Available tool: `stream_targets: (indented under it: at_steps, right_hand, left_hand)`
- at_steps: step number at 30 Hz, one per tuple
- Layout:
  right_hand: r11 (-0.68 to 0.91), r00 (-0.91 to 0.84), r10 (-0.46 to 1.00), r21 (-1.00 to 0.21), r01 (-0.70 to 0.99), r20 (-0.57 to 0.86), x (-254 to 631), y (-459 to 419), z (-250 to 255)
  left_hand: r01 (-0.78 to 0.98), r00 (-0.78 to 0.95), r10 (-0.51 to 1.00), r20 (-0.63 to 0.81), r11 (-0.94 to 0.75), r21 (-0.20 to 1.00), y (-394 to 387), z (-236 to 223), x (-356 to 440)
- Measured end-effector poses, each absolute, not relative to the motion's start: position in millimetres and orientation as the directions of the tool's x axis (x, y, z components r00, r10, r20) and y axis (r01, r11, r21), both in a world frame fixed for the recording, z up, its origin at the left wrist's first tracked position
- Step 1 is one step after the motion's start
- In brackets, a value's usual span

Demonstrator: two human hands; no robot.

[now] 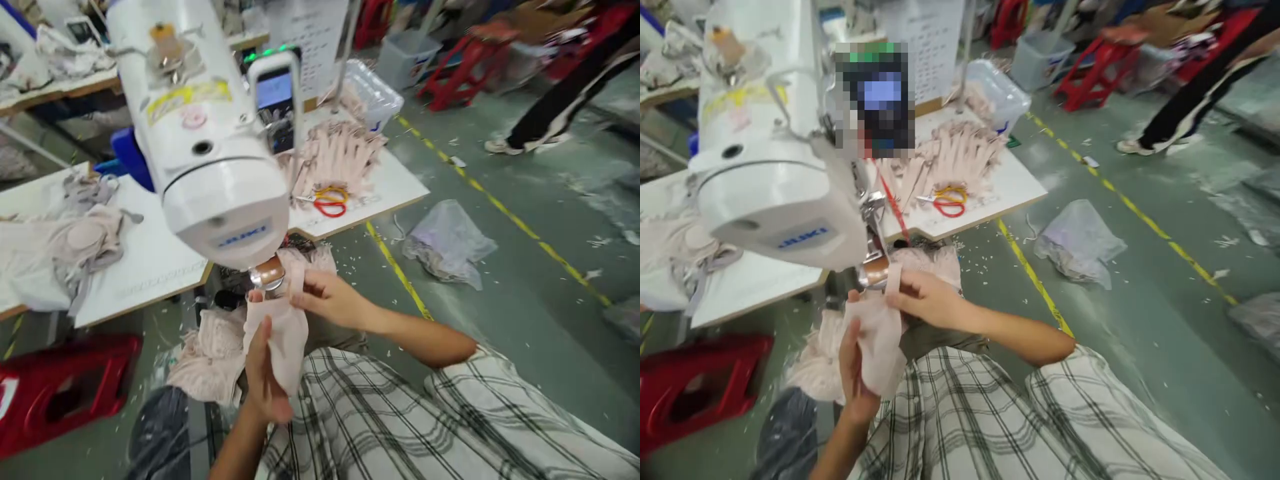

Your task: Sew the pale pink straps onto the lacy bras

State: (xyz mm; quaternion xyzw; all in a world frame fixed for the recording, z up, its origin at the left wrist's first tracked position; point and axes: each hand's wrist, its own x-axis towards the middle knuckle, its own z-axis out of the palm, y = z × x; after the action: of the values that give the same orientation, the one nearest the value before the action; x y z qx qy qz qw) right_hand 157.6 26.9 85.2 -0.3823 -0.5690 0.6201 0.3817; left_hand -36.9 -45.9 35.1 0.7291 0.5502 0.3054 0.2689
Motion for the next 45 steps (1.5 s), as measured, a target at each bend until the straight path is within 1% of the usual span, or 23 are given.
stream_targets:
  at_steps: [1, 2, 3, 4, 5, 6, 8, 10, 11, 12, 14, 16, 19, 22, 28, 33, 45]
  right_hand:
    - [0.074, -0.352, 0.935, -0.994, 0.077, 0.043, 158, 37, 83]
    - [0.175, -0.293, 0.949, -0.967, 0.184, 0.116, 156, 47, 78]
    - [0.235, -0.237, 0.956, -0.935, 0.265, 0.173, 154, 56, 73]
    - [0.25, -0.188, 0.962, -0.918, 0.309, 0.198, 151, 63, 67]
    - [0.224, -0.15, 0.971, -0.925, 0.306, 0.185, 148, 70, 61]
    - [0.164, -0.134, 0.982, -0.953, 0.254, 0.133, 145, 76, 55]
    - [-0.01, -0.156, 0.988, -0.999, 0.04, -0.016, 141, 84, 46]
    - [-0.181, -0.223, 0.964, -0.969, -0.167, -0.141, 140, 90, 41]
    - [-0.224, -0.244, 0.955, -0.95, -0.219, -0.169, 140, 93, 41]
    - [-0.228, -0.248, 0.954, -0.947, -0.224, -0.171, 140, 96, 41]
    - [-0.128, -0.221, 0.97, -0.983, -0.131, -0.097, 142, 103, 43]
    - [0.05, -0.187, 0.981, -0.998, 0.026, 0.044, 144, 113, 45]
    - [0.271, -0.176, 0.955, -0.94, 0.206, 0.236, 143, 128, 44]
    - [0.372, -0.191, 0.925, -0.886, 0.278, 0.328, 140, 137, 41]
    - [0.364, -0.226, 0.927, -0.865, 0.346, 0.299, 139, 138, 42]
    - [0.319, -0.227, 0.94, -0.89, 0.326, 0.254, 140, 137, 46]
    - [0.307, -0.233, 0.942, -0.903, 0.3, 0.242, 141, 139, 42]
  left_hand:
    - [0.616, 0.22, 0.95, 0.221, -0.311, 0.724, -45, 37, -42]
    - [0.595, 0.244, 0.921, 0.304, -0.39, 0.703, -41, 40, -44]
    - [0.597, 0.279, 0.89, 0.362, -0.456, 0.661, -35, 42, -45]
    - [0.628, 0.31, 0.872, 0.379, -0.487, 0.608, -27, 44, -45]
    - [0.673, 0.336, 0.872, 0.357, -0.488, 0.557, -19, 46, -45]
    - [0.725, 0.35, 0.888, 0.299, -0.458, 0.514, -11, 47, -44]
    - [0.789, 0.361, 0.915, 0.178, -0.402, 0.465, -2, 48, -42]
    - [0.816, 0.365, 0.927, 0.085, -0.362, 0.45, 1, 49, -43]
    - [0.826, 0.36, 0.931, 0.057, -0.347, 0.444, 2, 50, -43]
    - [0.836, 0.352, 0.935, 0.04, -0.333, 0.436, 2, 51, -44]
    - [0.852, 0.331, 0.943, 0.025, -0.31, 0.422, 2, 53, -44]
    - [0.866, 0.307, 0.951, 0.019, -0.288, 0.408, 5, 56, -45]
    - [0.891, 0.262, 0.965, 0.004, -0.243, 0.384, 10, 61, -45]
    - [0.902, 0.236, 0.971, -0.022, -0.211, 0.376, 14, 66, -46]
    - [0.899, 0.244, 0.969, -0.036, -0.212, 0.383, 15, 71, -47]
    - [0.904, 0.241, 0.968, -0.071, -0.197, 0.379, 16, 71, -49]
    - [0.912, 0.233, 0.97, -0.072, -0.192, 0.361, 16, 73, -48]
